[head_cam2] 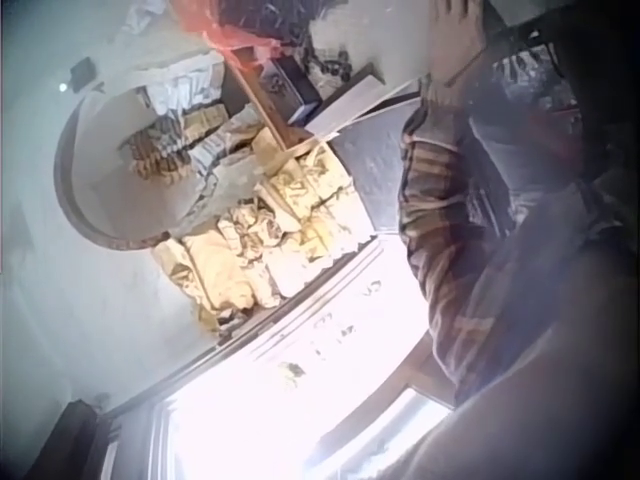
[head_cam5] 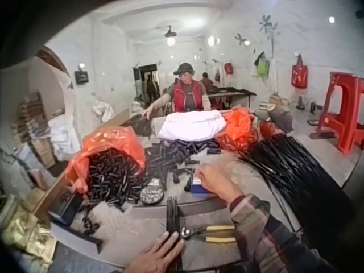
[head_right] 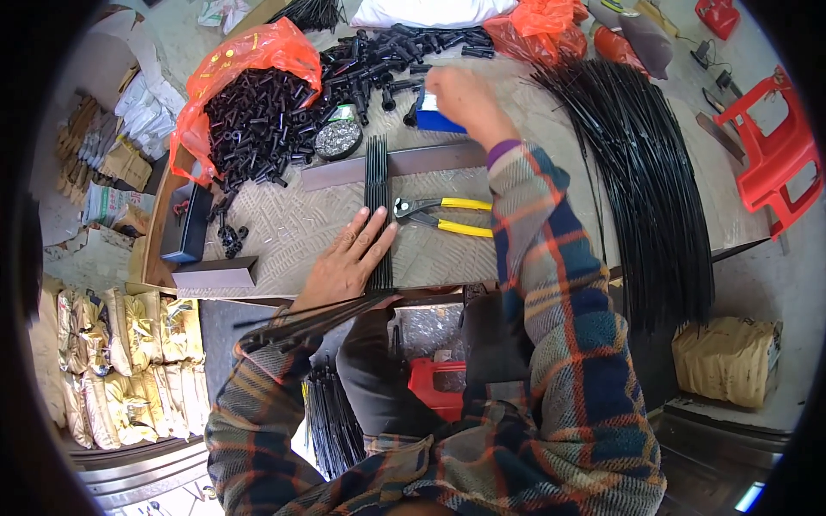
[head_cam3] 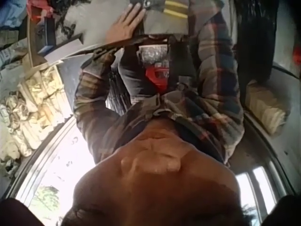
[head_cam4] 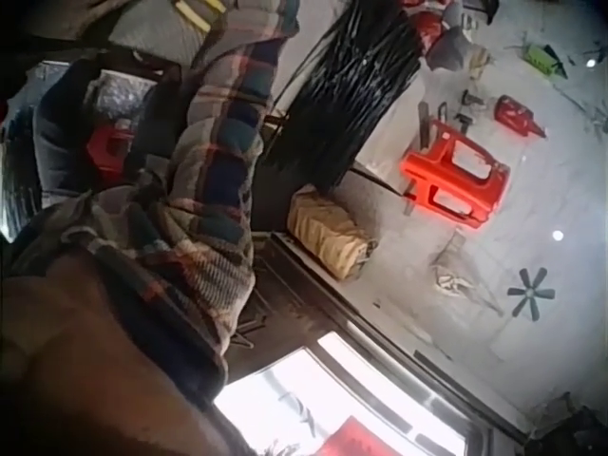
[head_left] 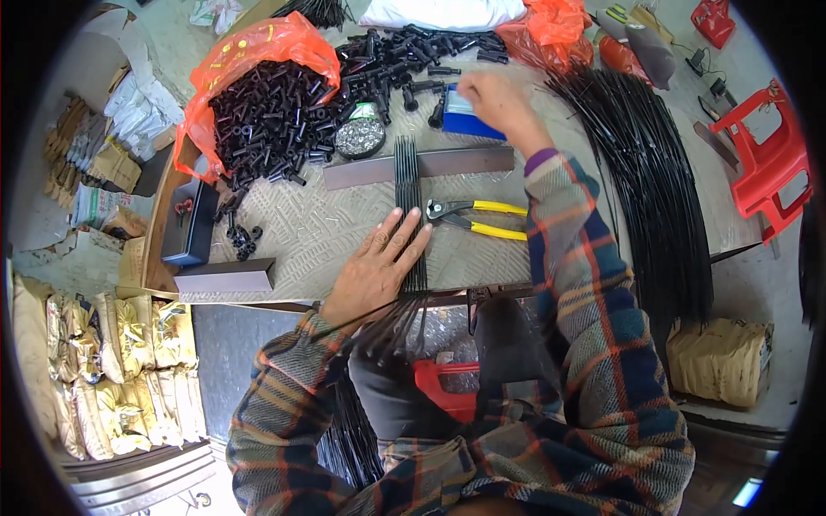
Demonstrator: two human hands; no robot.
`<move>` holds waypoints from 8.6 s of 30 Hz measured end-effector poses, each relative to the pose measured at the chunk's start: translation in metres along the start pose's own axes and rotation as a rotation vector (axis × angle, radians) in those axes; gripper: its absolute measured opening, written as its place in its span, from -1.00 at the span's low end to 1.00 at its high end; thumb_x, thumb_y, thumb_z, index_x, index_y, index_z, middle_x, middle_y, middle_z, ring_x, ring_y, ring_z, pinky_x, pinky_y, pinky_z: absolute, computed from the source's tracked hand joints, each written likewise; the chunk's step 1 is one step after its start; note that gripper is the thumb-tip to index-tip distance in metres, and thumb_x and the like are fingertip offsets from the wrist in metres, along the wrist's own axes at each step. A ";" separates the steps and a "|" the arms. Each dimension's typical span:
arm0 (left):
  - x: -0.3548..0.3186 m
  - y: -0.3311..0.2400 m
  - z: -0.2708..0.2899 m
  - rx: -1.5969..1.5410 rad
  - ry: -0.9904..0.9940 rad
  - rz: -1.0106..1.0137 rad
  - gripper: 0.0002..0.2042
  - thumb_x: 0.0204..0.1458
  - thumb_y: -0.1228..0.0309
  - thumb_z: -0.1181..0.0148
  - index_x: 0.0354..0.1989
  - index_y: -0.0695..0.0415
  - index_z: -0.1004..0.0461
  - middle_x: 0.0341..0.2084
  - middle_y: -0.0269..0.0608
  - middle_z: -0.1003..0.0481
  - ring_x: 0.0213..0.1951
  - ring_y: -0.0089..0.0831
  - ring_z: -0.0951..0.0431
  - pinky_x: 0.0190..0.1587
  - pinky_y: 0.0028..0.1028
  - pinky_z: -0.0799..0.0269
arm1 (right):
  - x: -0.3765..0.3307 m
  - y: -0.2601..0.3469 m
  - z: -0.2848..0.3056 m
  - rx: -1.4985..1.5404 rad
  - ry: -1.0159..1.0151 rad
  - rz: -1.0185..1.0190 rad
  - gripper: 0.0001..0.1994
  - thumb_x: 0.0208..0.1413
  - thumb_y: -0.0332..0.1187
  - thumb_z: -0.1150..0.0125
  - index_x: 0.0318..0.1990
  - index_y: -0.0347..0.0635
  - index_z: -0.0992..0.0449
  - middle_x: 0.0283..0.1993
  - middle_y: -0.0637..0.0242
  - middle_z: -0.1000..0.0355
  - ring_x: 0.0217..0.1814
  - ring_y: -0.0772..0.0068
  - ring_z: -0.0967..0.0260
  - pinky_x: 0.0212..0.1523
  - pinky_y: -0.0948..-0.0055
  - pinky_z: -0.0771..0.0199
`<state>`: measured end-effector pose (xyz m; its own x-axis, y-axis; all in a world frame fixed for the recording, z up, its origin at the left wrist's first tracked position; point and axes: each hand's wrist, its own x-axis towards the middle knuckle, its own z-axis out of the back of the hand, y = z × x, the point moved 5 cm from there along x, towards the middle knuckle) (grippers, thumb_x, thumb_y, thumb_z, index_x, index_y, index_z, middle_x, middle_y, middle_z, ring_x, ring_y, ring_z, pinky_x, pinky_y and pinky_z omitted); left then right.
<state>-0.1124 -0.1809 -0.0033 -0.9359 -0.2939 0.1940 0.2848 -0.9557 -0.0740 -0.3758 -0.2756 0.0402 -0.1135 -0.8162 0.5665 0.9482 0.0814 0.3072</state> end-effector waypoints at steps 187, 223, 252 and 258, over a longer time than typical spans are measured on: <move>0.010 0.004 0.000 -0.101 0.051 0.046 -0.07 -0.20 -0.17 -0.06 0.20 0.35 0.03 0.19 0.15 -0.02 0.25 -0.02 0.02 0.25 -0.17 0.14 | -0.035 0.052 -0.042 -0.050 0.006 0.294 -0.96 -0.08 -0.41 -0.09 -0.52 -0.06 -0.41 -0.43 0.41 -0.32 -0.28 0.33 -0.33 -0.23 0.33 -0.21; 0.002 0.003 0.000 0.069 0.009 0.061 -0.35 -0.19 0.41 0.05 0.21 0.22 -0.04 0.24 -0.07 0.03 0.27 -0.13 0.05 0.24 -0.30 0.04 | -0.010 0.004 -0.014 -0.181 -0.155 0.058 -0.86 -0.06 -0.25 -0.11 -0.36 0.01 -0.54 -0.31 0.35 -0.40 -0.14 0.28 -0.33 -0.14 0.29 -0.19; -0.013 -0.007 0.002 -0.135 -0.107 -0.010 -0.21 -0.20 -0.07 -0.09 0.09 0.38 -0.19 0.11 0.08 -0.20 0.19 -0.03 -0.12 0.20 -0.28 -0.07 | -0.038 0.054 -0.030 0.062 0.268 0.223 -0.91 -0.06 -0.37 -0.09 -0.38 0.01 -0.51 -0.45 0.36 -0.38 -0.36 0.21 -0.37 -0.40 0.29 -0.32; -0.011 -0.007 0.000 -0.118 -0.112 -0.014 -0.22 -0.20 -0.06 -0.10 0.07 0.38 -0.21 0.10 0.09 -0.20 0.18 -0.03 -0.14 0.19 -0.29 -0.07 | -0.036 0.054 -0.035 0.049 0.266 0.177 -0.90 -0.06 -0.37 -0.09 -0.38 0.04 -0.53 -0.46 0.34 -0.39 -0.37 0.19 -0.38 -0.41 0.27 -0.33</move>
<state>-0.1039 -0.1707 -0.0044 -0.9086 -0.2871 0.3034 0.2399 -0.9533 -0.1836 -0.3098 -0.2613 0.0097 0.1394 -0.9071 0.3971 0.9300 0.2577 0.2622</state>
